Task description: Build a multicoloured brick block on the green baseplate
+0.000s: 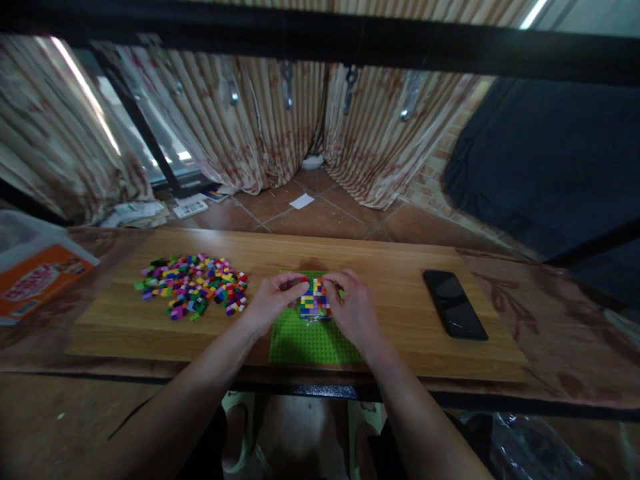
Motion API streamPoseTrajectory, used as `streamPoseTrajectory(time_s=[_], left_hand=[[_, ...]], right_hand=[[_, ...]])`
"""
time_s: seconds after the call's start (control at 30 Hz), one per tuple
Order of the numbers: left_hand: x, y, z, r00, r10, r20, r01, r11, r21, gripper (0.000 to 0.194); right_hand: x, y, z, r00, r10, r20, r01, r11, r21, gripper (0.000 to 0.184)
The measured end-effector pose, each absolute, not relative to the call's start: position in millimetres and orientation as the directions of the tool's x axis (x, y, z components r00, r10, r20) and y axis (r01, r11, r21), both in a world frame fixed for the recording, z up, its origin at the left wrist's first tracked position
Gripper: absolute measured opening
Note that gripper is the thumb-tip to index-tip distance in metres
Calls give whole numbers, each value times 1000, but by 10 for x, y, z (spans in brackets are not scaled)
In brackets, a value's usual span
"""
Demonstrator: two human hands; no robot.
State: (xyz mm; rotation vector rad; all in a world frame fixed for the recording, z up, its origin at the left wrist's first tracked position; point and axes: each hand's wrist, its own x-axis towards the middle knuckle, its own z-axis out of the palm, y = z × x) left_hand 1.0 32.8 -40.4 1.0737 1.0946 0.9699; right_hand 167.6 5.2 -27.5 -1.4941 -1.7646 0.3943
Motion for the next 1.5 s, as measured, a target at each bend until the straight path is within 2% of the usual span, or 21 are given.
streamPoseTrajectory(time_s=[0.13, 0.23, 0.3, 0.4, 0.53, 0.63, 0.8, 0.9, 1.0, 1.23, 1.37, 1.5], left_hand=[[-298, 396, -273, 137, 980, -143, 8, 143, 990, 29], [-715, 497, -202, 47, 997, -68, 183, 58, 981, 22], [-1038, 538, -175, 148, 989, -25, 364, -31, 931, 15], [-1450, 528, -169, 282, 954, -97, 480, -53, 875, 11], [-1632, 458, -225, 283, 945, -163, 595, -40, 803, 6], [-1528, 403, -261, 294, 940, -170, 675, -79, 734, 11], [-1327, 309, -230, 217, 964, -150, 846, -109, 523, 14], [-1296, 276, -211, 199, 967, -158, 892, -112, 437, 15], [-1288, 271, -221, 206, 964, -171, 903, -120, 413, 15], [-1232, 305, -270, 171, 973, -156, 890, -84, 448, 17], [-1335, 356, -239, 140, 982, -129, 868, -58, 494, 11], [-1681, 465, -178, -13, 999, -49, 865, 36, 500, 14]], right_hand=[[1729, 77, -306, 15, 924, 382, 695, 265, -669, 26], [1781, 91, -323, 47, 910, 413, 710, 260, -654, 26], [1814, 93, -329, 64, 896, 439, 740, 253, -623, 27], [1863, 103, -352, 61, 878, 475, 778, 257, -573, 26], [1902, 127, -407, 20, 859, 512, 790, 300, -534, 29], [1895, 135, -431, -3, 856, 518, 808, 307, -503, 29], [1865, 142, -429, -39, 850, 525, 825, 324, -464, 28], [1870, 150, -444, -45, 850, 525, 825, 328, -460, 29], [1884, 160, -469, -45, 853, 520, 832, 320, -453, 30], [1913, 167, -484, -72, 847, 527, 839, 337, -427, 26], [1930, 174, -484, -84, 859, 505, 836, 336, -433, 26], [1937, 188, -497, -72, 862, 502, 844, 321, -430, 27]])
